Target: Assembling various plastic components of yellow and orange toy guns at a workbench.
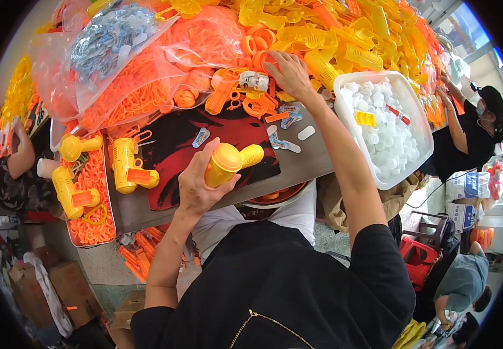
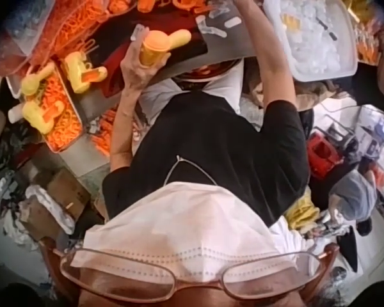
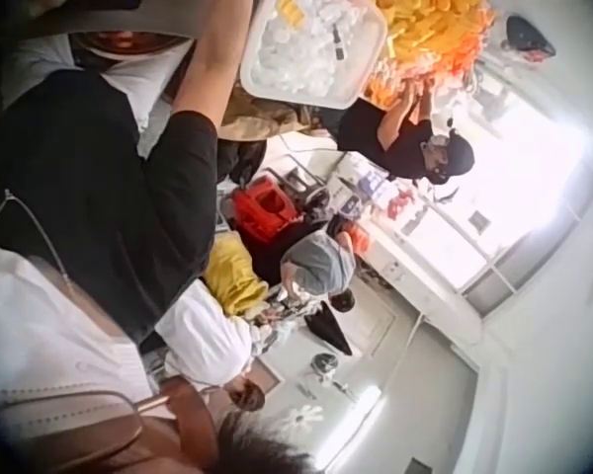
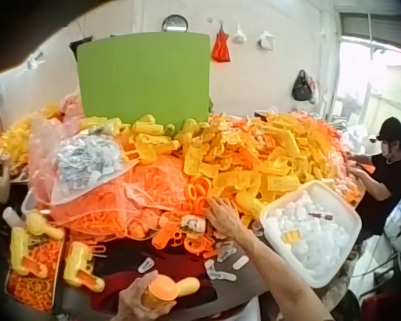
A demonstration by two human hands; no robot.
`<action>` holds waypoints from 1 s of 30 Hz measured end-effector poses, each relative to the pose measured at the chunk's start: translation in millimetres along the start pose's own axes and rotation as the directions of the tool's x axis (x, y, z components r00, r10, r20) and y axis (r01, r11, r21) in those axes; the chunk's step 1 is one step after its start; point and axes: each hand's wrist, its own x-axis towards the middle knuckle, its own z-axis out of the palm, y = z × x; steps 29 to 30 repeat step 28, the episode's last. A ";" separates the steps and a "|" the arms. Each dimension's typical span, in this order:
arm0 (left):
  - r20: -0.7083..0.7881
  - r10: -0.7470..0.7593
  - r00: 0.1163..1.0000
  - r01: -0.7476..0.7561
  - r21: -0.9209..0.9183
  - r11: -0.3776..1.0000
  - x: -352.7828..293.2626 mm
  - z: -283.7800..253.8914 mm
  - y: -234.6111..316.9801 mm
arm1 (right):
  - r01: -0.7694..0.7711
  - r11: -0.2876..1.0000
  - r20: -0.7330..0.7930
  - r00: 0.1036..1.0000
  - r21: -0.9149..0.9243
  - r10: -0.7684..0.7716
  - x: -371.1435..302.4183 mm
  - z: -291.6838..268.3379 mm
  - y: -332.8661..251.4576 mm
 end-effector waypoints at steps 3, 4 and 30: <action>-0.008 -0.028 1.000 0.028 -0.011 1.000 -1.7 -3.7 -0.1 | 0.067 0.984 0.205 0.978 -0.167 -0.032 -1.3 -25.1 10.0; -0.011 -0.017 1.000 0.017 -0.003 1.000 -0.3 -2.6 0.3 | 0.100 0.933 0.284 0.959 -0.345 0.002 -3.2 -35.6 14.9; -0.081 -0.035 0.996 0.034 -0.011 0.999 -4.4 -1.0 0.6 | -0.201 0.827 -0.019 0.974 -0.526 0.225 36.9 -13.3 37.4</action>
